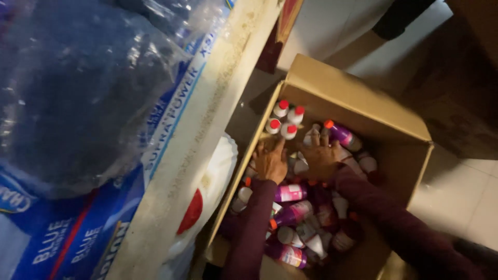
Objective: Organizing and restocking bottles of bleach on a store shelf and in a cardboard box.
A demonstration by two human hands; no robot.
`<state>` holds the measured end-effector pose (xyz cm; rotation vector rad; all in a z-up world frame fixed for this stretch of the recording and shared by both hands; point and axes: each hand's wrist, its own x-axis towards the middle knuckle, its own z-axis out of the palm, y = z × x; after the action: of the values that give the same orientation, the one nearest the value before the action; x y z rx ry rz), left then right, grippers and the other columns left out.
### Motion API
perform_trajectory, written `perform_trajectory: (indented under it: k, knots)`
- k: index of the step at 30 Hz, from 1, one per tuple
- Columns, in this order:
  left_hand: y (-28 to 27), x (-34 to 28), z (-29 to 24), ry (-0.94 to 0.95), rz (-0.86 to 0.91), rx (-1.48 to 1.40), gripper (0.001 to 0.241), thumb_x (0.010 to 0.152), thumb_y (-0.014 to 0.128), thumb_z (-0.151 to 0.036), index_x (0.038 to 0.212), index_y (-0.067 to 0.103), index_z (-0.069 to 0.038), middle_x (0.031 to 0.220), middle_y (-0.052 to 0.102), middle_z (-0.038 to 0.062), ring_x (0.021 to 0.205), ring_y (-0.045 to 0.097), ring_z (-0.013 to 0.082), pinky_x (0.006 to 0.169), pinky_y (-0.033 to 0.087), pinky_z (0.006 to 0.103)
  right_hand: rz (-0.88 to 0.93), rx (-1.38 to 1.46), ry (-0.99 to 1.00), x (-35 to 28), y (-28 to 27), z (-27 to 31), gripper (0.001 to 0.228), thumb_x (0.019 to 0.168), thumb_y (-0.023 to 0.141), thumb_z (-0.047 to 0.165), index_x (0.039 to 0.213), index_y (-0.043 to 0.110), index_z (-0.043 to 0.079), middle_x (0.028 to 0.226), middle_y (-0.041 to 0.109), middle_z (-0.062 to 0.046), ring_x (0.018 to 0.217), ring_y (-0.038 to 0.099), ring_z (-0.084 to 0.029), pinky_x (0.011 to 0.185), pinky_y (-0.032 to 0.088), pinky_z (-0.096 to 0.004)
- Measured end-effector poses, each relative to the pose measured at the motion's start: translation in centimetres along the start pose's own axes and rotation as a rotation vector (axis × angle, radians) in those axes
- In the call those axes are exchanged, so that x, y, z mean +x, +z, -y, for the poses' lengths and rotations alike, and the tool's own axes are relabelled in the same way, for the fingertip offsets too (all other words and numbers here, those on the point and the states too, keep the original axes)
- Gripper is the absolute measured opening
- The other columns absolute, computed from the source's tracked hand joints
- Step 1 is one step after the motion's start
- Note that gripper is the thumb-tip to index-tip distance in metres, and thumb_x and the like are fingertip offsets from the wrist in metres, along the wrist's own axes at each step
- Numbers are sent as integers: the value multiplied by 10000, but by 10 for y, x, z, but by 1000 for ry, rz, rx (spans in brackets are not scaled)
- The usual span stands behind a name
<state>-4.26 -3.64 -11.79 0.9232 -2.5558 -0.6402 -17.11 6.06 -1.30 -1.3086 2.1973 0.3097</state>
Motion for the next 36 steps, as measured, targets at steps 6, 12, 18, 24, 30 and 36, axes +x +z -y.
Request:
perform_trajectory:
  k: [6,12,18,24,30,36]
  knots:
    - [-26,4,-1,46,634,225,397,806,695,-198,1197,702,-130,1382,643,119,1368,521,348,1188,392,517,-47,-17,42,18,19,-12,840,638,860,581,1379,502,407,1601,268,-240,1414,272,-468,968,329,-718]
    - [-47,-14,-35,11,516,159,358,725,733,-118,1082,706,-127,1345,554,166,1341,432,400,1149,275,637,-326,201,133,50,73,-41,352,846,766,560,1051,730,277,1232,683,-93,1211,607,-301,1082,436,-577]
    - [-50,-16,-26,115,413,175,514,619,777,-63,1117,675,-135,1339,542,125,1318,379,450,1108,192,703,-761,172,147,-11,53,-1,507,619,768,314,1086,693,133,1096,703,-93,1164,567,-333,901,442,-544]
    - [-81,-28,-47,145,272,103,538,674,742,-17,1177,667,-191,1343,566,130,1284,451,408,1030,396,573,-708,167,100,-42,30,-3,348,534,797,322,865,772,218,1073,702,-91,1092,549,-378,822,433,-584]
    - [-68,-20,-31,-137,54,-177,550,771,813,-167,1266,590,-80,1259,557,250,1176,545,479,955,481,547,-838,510,117,1,71,-63,391,757,789,437,1017,781,144,938,732,-148,964,654,-423,887,543,-528]
    - [-36,-8,-25,-370,-120,-220,478,816,832,-294,1142,604,-30,999,716,248,912,688,455,782,544,538,-590,1439,68,6,57,-75,393,944,657,300,1189,738,3,1092,780,-136,980,701,-225,862,561,-370]
